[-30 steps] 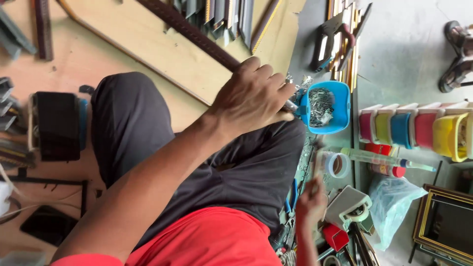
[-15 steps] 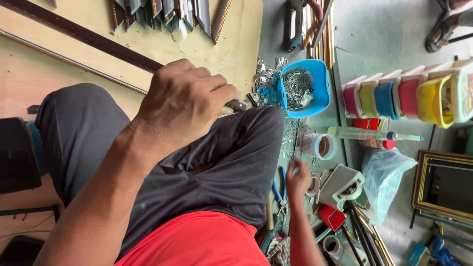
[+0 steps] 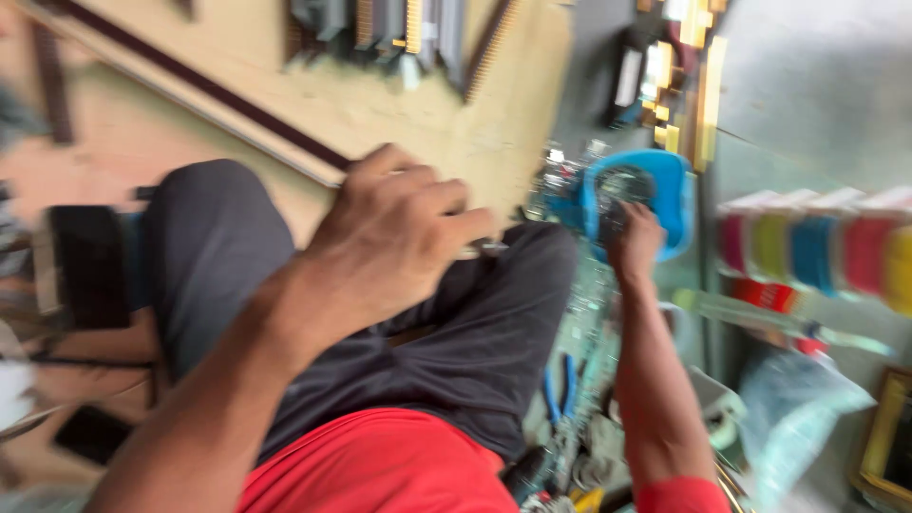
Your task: The person sits on the floor and assembles a picture frame by hand. They pick up frame pieces, insert small metal fasteners into the ends, and use a hammer to tap them in place. The person repeats this process for multiple frame pieces, occasionally moving completed sections aside.
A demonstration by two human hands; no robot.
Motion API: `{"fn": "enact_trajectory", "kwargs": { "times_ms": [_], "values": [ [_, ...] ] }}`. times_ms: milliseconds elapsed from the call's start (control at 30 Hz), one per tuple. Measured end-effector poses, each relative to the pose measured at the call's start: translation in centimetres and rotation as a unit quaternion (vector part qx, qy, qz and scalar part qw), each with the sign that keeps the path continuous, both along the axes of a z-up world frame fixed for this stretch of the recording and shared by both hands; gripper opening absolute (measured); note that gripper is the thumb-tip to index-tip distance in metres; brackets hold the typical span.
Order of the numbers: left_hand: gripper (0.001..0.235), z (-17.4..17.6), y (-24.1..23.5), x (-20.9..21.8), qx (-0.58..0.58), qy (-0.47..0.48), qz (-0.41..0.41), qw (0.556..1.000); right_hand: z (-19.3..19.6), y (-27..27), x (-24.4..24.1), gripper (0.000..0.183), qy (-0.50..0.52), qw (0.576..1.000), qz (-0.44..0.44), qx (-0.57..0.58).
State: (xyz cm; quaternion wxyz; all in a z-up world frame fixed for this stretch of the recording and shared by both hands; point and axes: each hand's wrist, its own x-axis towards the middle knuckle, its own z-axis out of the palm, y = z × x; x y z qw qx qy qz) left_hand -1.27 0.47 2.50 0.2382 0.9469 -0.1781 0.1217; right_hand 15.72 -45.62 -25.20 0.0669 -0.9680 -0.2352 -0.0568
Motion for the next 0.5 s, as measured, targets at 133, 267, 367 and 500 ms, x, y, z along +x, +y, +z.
{"fn": "enact_trajectory", "kwargs": {
  "times_ms": [133, 267, 367, 500],
  "values": [
    [0.021, -1.8, -0.5, 0.3, -0.044, -0.05, 0.006, 0.998, -3.0, -4.3, -0.3, 0.031, 0.04, 0.984, -0.031, 0.169],
    [0.008, -2.7, -1.0, 1.3, -0.07, -0.04, 0.01, 0.997, 3.4, -1.1, -2.9, 0.014, 0.06, 0.958, -0.093, 0.263],
    [0.01, -2.9, -0.8, 1.1, -0.07, -0.041, 0.004, 0.997, 6.4, 0.4, -3.5, 0.015, 0.067, 0.942, -0.123, 0.306],
    [0.008, -3.0, -0.5, -0.3, -0.131, -0.102, 0.008, 0.986, 7.7, 0.6, -3.1, 0.016, 0.088, 0.898, -0.155, 0.403]
  ]
}}
